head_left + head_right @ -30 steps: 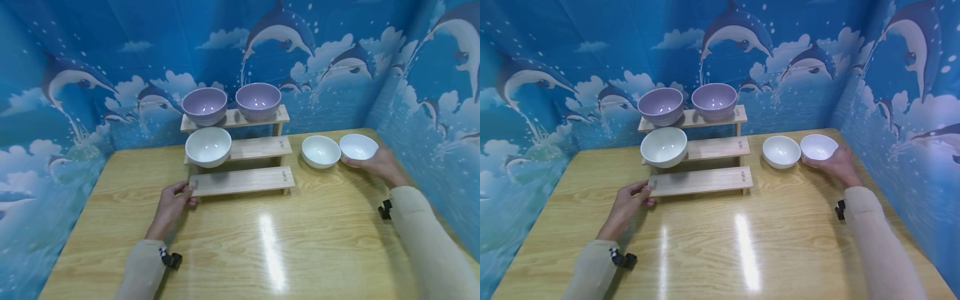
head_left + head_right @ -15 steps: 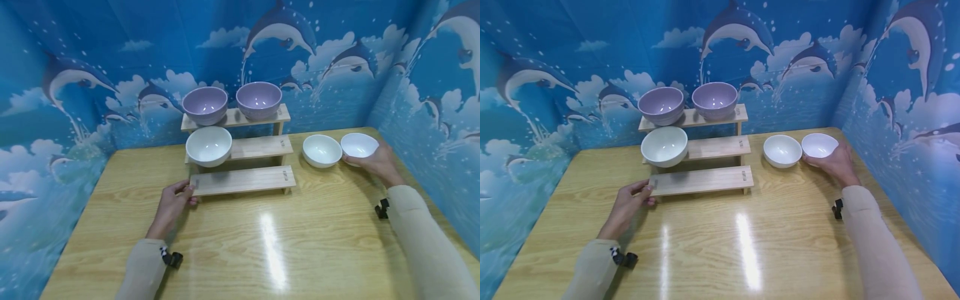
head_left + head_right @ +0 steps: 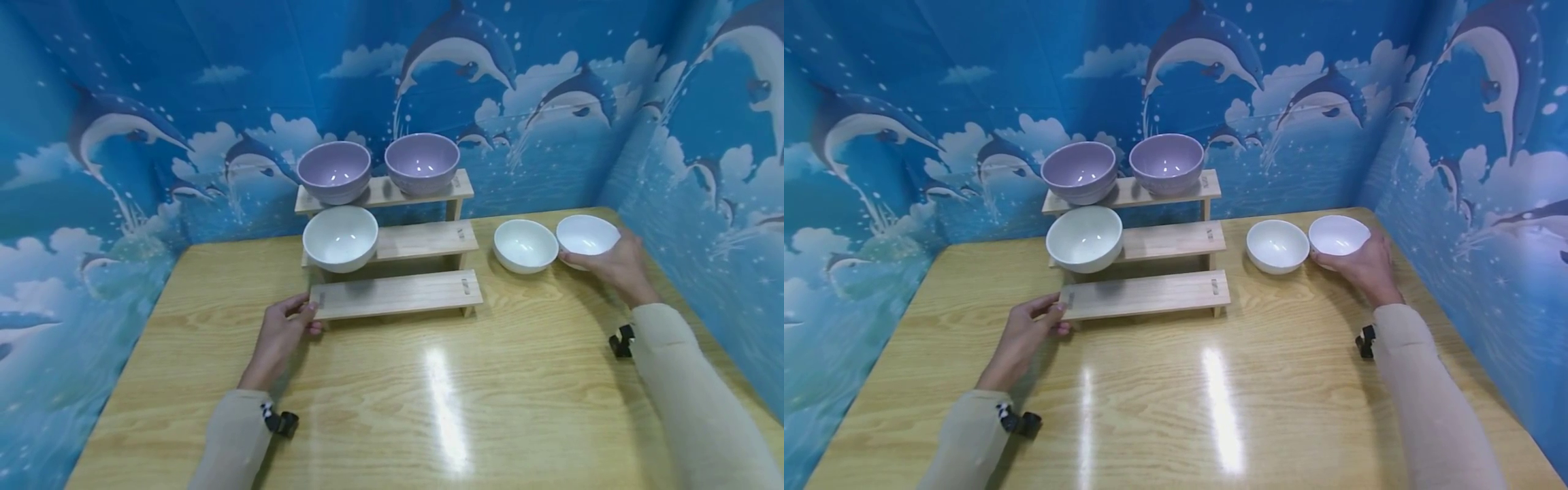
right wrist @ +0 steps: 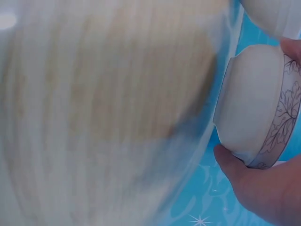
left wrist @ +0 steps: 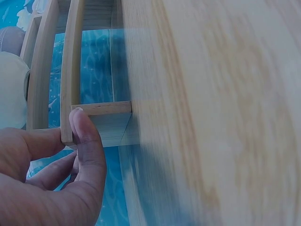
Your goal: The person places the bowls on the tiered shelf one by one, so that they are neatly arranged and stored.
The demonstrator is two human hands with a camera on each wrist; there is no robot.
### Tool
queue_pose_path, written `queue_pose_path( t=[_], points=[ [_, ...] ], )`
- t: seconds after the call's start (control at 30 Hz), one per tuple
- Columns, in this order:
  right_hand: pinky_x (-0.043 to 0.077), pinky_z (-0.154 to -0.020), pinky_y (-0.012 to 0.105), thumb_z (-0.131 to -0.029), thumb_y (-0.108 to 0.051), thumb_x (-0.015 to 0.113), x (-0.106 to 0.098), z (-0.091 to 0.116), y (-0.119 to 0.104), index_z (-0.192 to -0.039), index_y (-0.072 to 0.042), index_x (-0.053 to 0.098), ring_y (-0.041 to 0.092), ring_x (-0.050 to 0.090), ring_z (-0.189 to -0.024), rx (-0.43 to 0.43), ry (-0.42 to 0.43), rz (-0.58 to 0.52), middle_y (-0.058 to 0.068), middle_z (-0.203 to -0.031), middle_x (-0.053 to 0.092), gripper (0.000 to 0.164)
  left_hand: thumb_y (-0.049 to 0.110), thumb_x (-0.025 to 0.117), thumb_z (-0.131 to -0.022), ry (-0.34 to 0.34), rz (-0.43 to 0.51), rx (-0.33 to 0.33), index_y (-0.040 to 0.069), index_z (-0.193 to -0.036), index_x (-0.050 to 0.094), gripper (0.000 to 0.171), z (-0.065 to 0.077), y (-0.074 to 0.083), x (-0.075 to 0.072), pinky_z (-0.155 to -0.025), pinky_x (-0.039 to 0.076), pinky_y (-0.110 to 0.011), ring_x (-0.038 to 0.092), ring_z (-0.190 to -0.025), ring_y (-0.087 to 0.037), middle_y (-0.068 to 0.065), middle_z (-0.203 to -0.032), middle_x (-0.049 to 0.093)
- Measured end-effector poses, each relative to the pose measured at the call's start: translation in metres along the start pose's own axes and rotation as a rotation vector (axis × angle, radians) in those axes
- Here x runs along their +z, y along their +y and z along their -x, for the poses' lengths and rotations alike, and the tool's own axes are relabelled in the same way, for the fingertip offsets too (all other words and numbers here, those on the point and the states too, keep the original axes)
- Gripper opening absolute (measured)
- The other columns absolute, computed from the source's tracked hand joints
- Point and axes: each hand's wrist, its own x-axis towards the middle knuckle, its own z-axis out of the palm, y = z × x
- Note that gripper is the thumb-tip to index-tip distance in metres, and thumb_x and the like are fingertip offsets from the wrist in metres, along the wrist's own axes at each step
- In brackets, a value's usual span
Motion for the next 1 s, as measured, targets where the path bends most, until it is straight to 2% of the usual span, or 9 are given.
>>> queue_pose_path(
  t=[0.27, 0.4, 0.57, 1.0],
  points=[
    [0.046, -0.102, 0.068, -0.078, -0.043, 0.087, -0.012, 0.002, -0.01, -0.151, 0.016, 0.018, 0.055, 0.042, -0.124, 0.046, 0.014, -0.032, 0.043, -0.143, 0.03, 0.116, 0.015, 0.055, -0.106, -0.001, -0.004, 0.013, 0.004, -0.153, 0.042, 0.05, 0.0, -0.001, 0.0, -0.081, 0.064, -0.026, 0.067, -0.088, -0.017, -0.018, -0.129, 0.052],
    [0.041, -0.104, 0.071, -0.08, -0.045, 0.084, -0.018, 0.004, -0.015, -0.155, 0.012, 0.008, 0.057, 0.034, -0.131, 0.084, 0.024, -0.014, 0.041, -0.15, 0.02, 0.121, 0.015, 0.055, -0.106, 0.005, -0.01, 0.013, 0.004, -0.152, 0.042, 0.049, 0.0, -0.001, 0.0, -0.081, 0.064, -0.026, 0.068, -0.088, -0.016, -0.018, -0.129, 0.053],
    [0.039, -0.11, 0.069, -0.079, -0.043, 0.084, -0.022, 0.009, -0.02, -0.158, 0.005, 0.007, 0.052, 0.03, -0.138, 0.11, 0.082, -0.048, 0.034, -0.157, 0.015, 0.121, 0.014, 0.055, -0.106, 0.005, -0.003, 0.017, 0.004, -0.152, 0.043, 0.049, 0.0, -0.001, 0.0, -0.081, 0.064, -0.026, 0.068, -0.087, -0.016, -0.018, -0.128, 0.053],
    [0.039, -0.105, 0.072, -0.077, -0.05, 0.084, -0.034, 0.029, -0.044, -0.161, -0.005, 0.007, 0.049, 0.026, -0.139, 0.066, 0.126, -0.031, 0.028, -0.16, 0.013, 0.123, 0.012, 0.056, -0.105, 0.017, 0.002, 0.022, 0.004, -0.151, 0.045, 0.048, -0.001, -0.002, 0.0, -0.08, 0.064, -0.026, 0.068, -0.085, -0.016, -0.019, -0.128, 0.054]
  ],
)
